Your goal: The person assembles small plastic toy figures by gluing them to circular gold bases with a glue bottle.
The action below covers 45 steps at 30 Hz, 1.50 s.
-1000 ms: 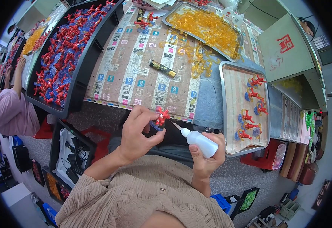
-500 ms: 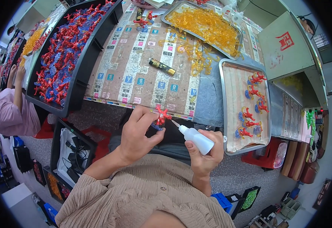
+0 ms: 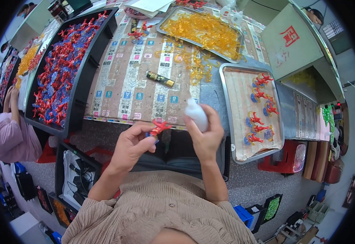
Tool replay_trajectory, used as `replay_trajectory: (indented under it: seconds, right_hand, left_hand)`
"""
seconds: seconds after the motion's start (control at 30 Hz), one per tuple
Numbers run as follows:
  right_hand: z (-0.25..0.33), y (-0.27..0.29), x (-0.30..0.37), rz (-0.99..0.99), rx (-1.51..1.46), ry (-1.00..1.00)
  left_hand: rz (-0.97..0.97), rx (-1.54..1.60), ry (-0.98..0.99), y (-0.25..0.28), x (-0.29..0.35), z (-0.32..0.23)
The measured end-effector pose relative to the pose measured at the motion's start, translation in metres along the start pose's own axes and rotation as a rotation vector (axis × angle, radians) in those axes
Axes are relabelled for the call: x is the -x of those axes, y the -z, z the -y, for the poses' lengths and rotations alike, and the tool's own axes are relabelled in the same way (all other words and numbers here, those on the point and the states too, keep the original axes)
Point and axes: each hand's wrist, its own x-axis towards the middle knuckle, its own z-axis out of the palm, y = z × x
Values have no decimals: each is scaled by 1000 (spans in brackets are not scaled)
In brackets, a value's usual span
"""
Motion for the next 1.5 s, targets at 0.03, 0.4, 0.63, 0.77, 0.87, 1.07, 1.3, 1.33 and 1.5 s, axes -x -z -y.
replay_trajectory:
  seconds: [0.03, 0.4, 0.63, 0.77, 0.87, 1.07, 1.3, 1.33, 1.5]
  right_hand:
    - [-2, -7, -9, 72, -44, 17]
    - [-18, -61, -40, 246, 257, 276]
    - [-2, -29, -49, 196, 283, 315]
    - [-20, -12, -88, -5, 550, 341]
    - [-20, -14, -106, -58, 806, 492]
    - [-23, -11, -120, -2, 916, 476]
    - [2, 1, -93, 153, 297, 91]
    - [10, 3, -82, 168, 297, 84]
    - [18, 23, -22, 326, -267, -390]
  left_hand:
    - [35, 78, 85, 10, 4, 4]
    - [84, 334, 164, 19, 10, 13]
    - [184, 441, 184, 22, 3, 14]
    - [198, 449, 203, 19, 2, 15]
    - [214, 462, 216, 17, 3, 16]
    - [196, 486, 211, 20, 8, 21]
    - [196, 546, 218, 18, 8, 20]
    - [181, 553, 217, 16, 7, 19]
    - [179, 636, 173, 8, -1, 16]
